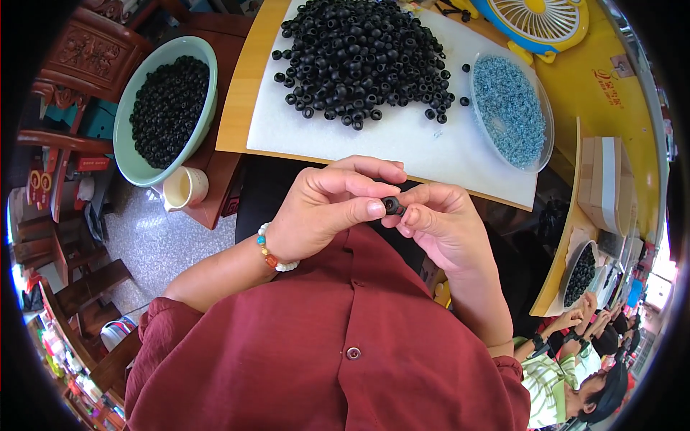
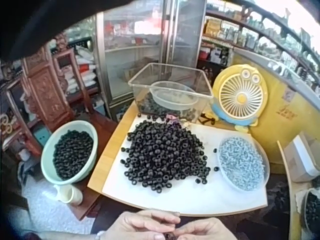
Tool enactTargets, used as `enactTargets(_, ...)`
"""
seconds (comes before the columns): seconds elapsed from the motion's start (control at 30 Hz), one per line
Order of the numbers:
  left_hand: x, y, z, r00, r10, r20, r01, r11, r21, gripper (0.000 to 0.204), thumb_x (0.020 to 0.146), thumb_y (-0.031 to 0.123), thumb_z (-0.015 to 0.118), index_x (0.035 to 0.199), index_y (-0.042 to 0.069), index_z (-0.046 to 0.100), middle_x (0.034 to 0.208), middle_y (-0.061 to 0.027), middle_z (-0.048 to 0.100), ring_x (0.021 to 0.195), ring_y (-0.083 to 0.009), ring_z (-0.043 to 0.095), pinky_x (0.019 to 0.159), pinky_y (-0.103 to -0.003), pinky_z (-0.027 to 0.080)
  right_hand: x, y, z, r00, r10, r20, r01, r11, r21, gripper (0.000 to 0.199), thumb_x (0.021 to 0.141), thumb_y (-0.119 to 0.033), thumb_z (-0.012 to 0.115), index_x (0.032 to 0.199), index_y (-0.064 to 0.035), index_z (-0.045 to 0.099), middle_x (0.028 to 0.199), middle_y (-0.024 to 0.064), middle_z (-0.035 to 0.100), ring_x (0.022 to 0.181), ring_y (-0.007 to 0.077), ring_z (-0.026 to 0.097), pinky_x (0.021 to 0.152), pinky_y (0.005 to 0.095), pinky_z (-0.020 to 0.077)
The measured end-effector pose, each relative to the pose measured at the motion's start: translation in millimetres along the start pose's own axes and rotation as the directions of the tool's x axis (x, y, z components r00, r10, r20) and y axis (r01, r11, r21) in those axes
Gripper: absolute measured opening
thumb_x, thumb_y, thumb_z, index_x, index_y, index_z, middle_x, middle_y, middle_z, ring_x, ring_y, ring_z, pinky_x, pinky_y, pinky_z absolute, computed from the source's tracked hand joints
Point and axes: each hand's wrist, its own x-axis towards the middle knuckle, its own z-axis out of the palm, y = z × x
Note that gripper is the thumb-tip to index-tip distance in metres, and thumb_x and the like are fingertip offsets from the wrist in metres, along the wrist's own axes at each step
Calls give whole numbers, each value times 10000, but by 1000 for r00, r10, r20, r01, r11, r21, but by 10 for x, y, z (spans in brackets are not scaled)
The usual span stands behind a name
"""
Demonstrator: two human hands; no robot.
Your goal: The person assembles small rubber rings with tiny inserts by hand.
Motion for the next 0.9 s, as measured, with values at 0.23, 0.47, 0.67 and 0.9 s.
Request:
enactTargets(0.23,-3,-96,45,996,78,34,-76,995,-61,157,844,4,609,990,16,666,1169,-156,582,1089,-213,558,880,-315,492,45,143,-15,993,-76,90,71,996,60,151,776,-91,713,848,32,663,816,117,646,685,131,544,666,252,452)
enactTargets(0.47,-43,154,14,998,8,-59,2,985,171,155,831,28,619,973,69,665,1111,-176,611,1124,-316,537,923,-413,455,91,182,62,997,-64,40,63,998,28,151,805,-81,687,905,27,655,828,101,650,687,123,571,661,240,470)
enactTargets(0.67,-70,648,-334,869,333,-365,-73,817,571,202,812,-62,568,998,-6,621,943,-92,654,869,-133,611,799,-248,481,194,82,-30,963,-247,-113,156,843,-515,191,806,-59,670,973,30,643,906,86,670,787,110,618,729,232,492)
enactTargets(0.9,-348,1310,-1658,532,733,-423,199,377,905,202,843,50,634,1042,20,643,978,-43,644,905,-97,585,817,-217,454,427,-72,-674,618,-786,-7,139,118,-983,131,771,-58,666,896,-20,653,797,94,632,607,160,563,567,270,445)
